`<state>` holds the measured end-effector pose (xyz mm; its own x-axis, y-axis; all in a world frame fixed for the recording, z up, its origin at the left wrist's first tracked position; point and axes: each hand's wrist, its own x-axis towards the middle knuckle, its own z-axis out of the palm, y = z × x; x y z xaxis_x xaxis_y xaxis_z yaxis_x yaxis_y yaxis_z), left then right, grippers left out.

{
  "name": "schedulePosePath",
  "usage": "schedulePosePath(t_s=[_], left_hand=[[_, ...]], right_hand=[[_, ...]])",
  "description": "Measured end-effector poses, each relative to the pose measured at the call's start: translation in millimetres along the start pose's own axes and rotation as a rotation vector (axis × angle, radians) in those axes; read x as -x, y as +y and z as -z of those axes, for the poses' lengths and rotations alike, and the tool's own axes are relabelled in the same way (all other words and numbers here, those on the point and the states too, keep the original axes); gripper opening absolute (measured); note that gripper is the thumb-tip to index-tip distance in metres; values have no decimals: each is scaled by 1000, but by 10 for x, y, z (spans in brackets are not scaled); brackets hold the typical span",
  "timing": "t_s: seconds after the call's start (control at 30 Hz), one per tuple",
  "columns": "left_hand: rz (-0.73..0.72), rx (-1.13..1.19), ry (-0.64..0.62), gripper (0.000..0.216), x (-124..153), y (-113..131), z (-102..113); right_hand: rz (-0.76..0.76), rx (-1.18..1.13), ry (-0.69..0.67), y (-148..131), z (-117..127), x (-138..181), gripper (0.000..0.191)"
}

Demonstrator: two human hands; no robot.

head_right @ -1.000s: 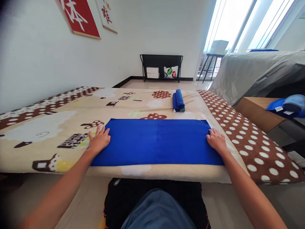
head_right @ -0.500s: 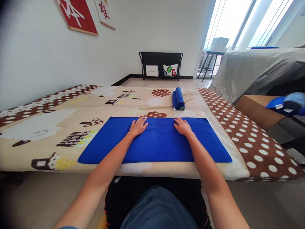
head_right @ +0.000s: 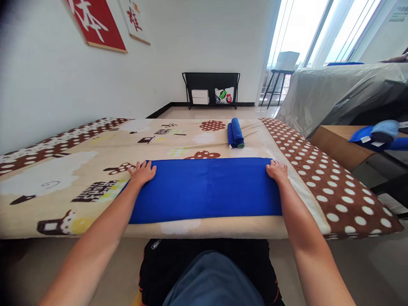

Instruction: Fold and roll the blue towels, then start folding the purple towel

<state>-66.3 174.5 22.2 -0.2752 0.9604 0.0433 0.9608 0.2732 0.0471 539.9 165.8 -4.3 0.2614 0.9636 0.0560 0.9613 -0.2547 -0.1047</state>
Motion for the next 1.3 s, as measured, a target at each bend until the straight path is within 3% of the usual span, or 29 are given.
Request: schedulePosePath(t_s=[0.1,0.23,0.33,0.4,0.5,0.6,0.7,0.8,0.87,0.9,1.03,1.13,1.3], left_hand=[[-185,19,-13,62,75,525,-38],[-536,68,-101,57,258,1395,-155],[-665,96,-141,55,391,1865,-213],[-686,108,-145,54,439,2013,-220],[-682,117,-152,54,434,2033,-200],[-669,115,-168,53,378,1949,-166],[-642,114,-178,51,328,1899,-135],[-612,124,-145,49,309,1943,-122],[-590,146,-94,47,309,2018,-127],[-577,160,-66,46,310,2064,-133],[-501,236,22,41,289,2247,-169],[-454,293,50,37,232,2338,-206],[-409,358,54,30,107,2416,-273]], right_hand=[[41,21,57,-455,44,53,56],[298,12,40,-1290,42,319,55],[527,0,-5,-1816,18,749,54],[674,-10,-29,-2010,3,1149,54],[929,-80,-9,-2030,6,1820,57],[1086,-158,1,-1828,77,2375,58],[1208,-235,-60,-1597,199,2661,55],[1316,-408,-216,-1462,277,2723,42],[1268,-526,-242,-1432,263,2707,36],[1204,-552,-192,-1430,236,2693,33],[1001,-414,166,-1479,63,2638,24],[985,-289,283,-1543,-47,2617,24],[998,-203,369,-1612,-146,2627,24]])
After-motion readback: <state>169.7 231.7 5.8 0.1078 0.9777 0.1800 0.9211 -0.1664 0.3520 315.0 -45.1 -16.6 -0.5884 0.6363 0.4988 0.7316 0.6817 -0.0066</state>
